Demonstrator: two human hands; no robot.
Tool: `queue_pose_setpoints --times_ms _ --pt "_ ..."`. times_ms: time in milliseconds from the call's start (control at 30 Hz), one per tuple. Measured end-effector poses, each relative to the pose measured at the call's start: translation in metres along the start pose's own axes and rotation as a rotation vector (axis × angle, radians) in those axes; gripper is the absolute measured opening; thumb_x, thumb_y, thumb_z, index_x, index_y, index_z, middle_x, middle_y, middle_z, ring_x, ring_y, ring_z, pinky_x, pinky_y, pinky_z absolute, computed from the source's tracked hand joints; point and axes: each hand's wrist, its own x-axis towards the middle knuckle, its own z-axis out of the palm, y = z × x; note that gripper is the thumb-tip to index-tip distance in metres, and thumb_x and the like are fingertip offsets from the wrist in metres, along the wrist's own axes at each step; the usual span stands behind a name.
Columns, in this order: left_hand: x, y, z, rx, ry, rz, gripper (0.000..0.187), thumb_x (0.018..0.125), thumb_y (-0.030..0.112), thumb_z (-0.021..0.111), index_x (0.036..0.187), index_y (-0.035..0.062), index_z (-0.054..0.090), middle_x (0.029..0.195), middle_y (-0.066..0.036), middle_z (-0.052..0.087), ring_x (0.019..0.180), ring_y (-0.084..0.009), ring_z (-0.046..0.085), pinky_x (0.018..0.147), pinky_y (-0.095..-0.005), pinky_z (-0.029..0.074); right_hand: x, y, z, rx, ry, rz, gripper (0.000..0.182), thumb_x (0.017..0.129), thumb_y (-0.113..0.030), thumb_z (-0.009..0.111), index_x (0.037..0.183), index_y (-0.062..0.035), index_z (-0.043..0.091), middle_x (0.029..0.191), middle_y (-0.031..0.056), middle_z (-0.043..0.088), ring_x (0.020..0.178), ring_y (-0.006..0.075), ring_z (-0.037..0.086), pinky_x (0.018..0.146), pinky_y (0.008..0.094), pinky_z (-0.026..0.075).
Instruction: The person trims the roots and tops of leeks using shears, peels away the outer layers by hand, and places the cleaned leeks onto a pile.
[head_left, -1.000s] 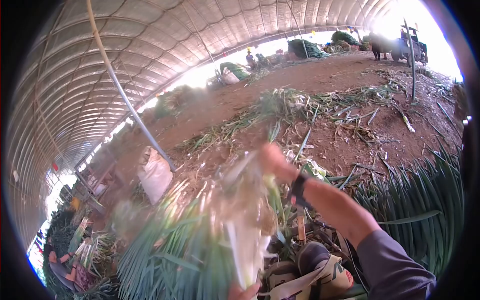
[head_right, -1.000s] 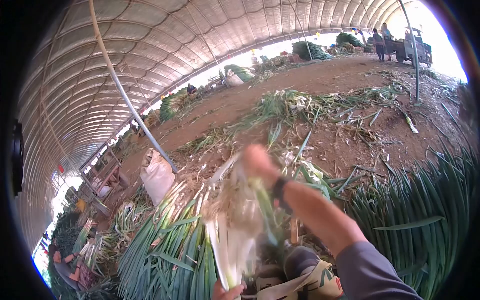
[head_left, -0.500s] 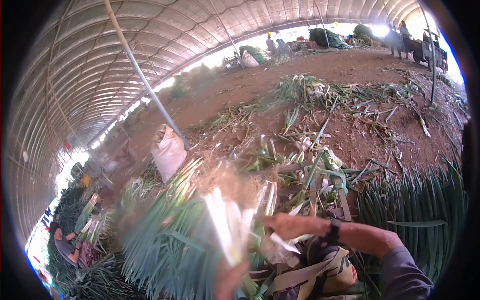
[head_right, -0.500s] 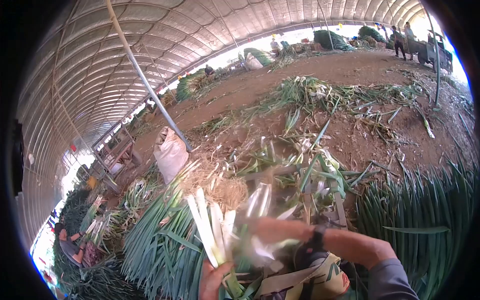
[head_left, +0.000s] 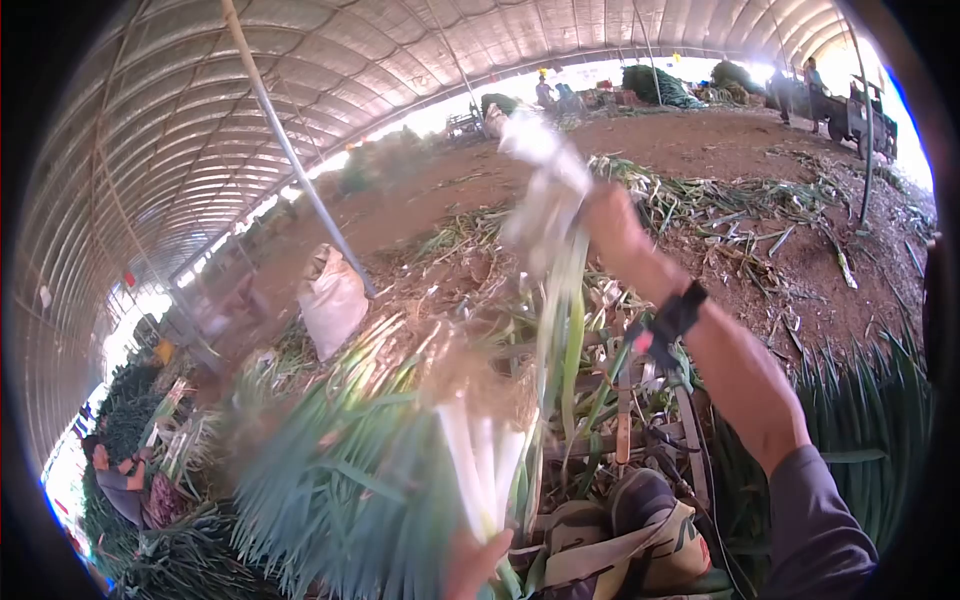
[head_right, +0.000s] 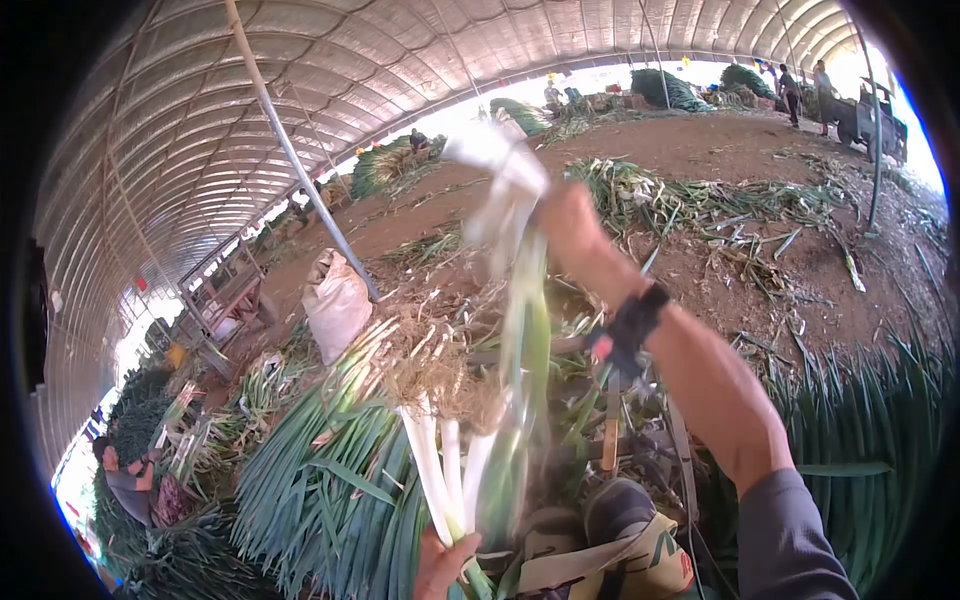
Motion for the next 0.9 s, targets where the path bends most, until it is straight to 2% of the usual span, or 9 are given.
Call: queue_pose_setpoints --times_ms 67,233,333,400,567,667,733,767,900 --pt "0.011 0.005 0.002 0.21 0.103 0.036 0.052 0.082 0.015 0.072 0.13 0.0011 0.058 0.114 -0.012 0.066 0.104 -0.0209 0.062 0.088 -0.0371 0.05 0.035 0.025 0.075 1.016 0.126 0.15 0.01 0.078 -0.022 0.072 0.078 -0.0122 0.07 0.07 0.0007 0.066 0.067 0.0185 0.066 0.057 0.0335 0.052" --pt "0.024 0.007 0.004 0.234 0.189 0.133 0.058 0.076 0.008 0.075 0.131 0.0015 0.058 0.111 -0.008 0.067 0.097 -0.0183 0.063 0.085 -0.0331 0.052 -0.022 0.007 0.05 0.196 -0.164 -0.292 0.014 0.086 -0.023 0.069 0.084 -0.0089 0.07 0.071 0.0031 0.066 0.055 0.0147 0.063 0.042 0.0313 0.048" --pt "0.029 0.001 0.005 0.383 0.202 0.176 0.058 0.077 0.01 0.073 0.132 0.0026 0.057 0.113 -0.011 0.069 0.099 -0.0212 0.066 0.087 -0.035 0.052 -0.068 -0.044 0.015 0.811 0.003 -0.421 0.015 0.091 -0.021 0.064 0.092 -0.0059 0.069 0.066 0.002 0.056 0.055 0.0103 0.059 0.042 0.0248 0.047" --pt "0.037 -0.005 -0.002 0.72 0.254 0.155 0.058 0.078 0.014 0.072 0.133 0.0035 0.057 0.115 -0.014 0.07 0.102 -0.0245 0.067 0.089 -0.0367 0.052 -0.089 -0.064 -0.056 1.18 -0.044 -0.457 0.03 0.088 -0.027 0.067 0.106 -0.0031 0.065 0.085 0.0112 0.061 0.062 0.0193 0.06 0.049 0.0326 0.052" --pt "0.036 -0.009 0.018 0.905 0.213 0.286 0.063 0.081 0.025 0.07 0.138 0.0077 0.053 0.117 -0.018 0.069 0.108 -0.0359 0.065 0.096 -0.0451 0.049 -0.094 -0.103 -0.07 1.189 0.259 -0.499 0.041 0.084 -0.036 0.07 0.105 -0.0018 0.063 0.105 0.0137 0.059 0.059 0.0237 0.057 0.054 0.0391 0.054" --pt "0.03 0.005 0.036 0.962 0.111 0.448 0.071 0.081 0.028 0.067 0.144 0.0058 0.042 0.107 -0.025 0.066 0.099 -0.0432 0.065 0.094 -0.05 0.05 -0.089 -0.111 -0.056 1.234 -0.283 -0.559 0.04 0.084 -0.044 0.069 0.092 -0.0052 0.071 0.084 0.0128 0.066 0.059 0.0249 0.058 0.06 0.0368 0.053" --pt "0.025 0.016 0.046 0.798 0.052 0.156 0.071 0.081 0.027 0.068 0.144 0.0056 0.042 0.105 -0.025 0.066 0.096 -0.0414 0.066 0.092 -0.0503 0.051 -0.092 -0.121 -0.048 1.391 -0.591 -0.419 0.032 0.084 -0.037 0.068 0.074 -0.0077 0.073 0.069 0.0117 0.068 0.062 0.0209 0.061 0.058 0.0349 0.049" --pt "0.022 0.023 0.051 0.713 0.023 0.012 0.071 0.081 0.027 0.068 0.143 0.0055 0.042 0.104 -0.025 0.066 0.095 -0.0405 0.066 0.092 -0.0504 0.051 -0.099 -0.137 -0.025 1.491 -0.46 -0.473 0.029 0.083 -0.034 0.068 0.073 -0.0073 0.072 0.07 0.0122 0.068 0.062 0.0209 0.061 0.057 0.0355 0.048" --pt "0.031 -0.014 0.04 0.77 0.0 0.383 0.068 0.079 0.014 0.065 0.144 0.0059 0.045 0.116 -0.023 0.065 0.103 -0.0338 0.067 0.092 -0.042 0.053 -0.117 -0.16 0.013 1.539 -0.321 -0.342 0.02 0.081 -0.025 0.067 0.071 -0.0073 0.07 0.077 0.0116 0.071 0.064 0.021 0.062 0.055 0.0372 0.046"
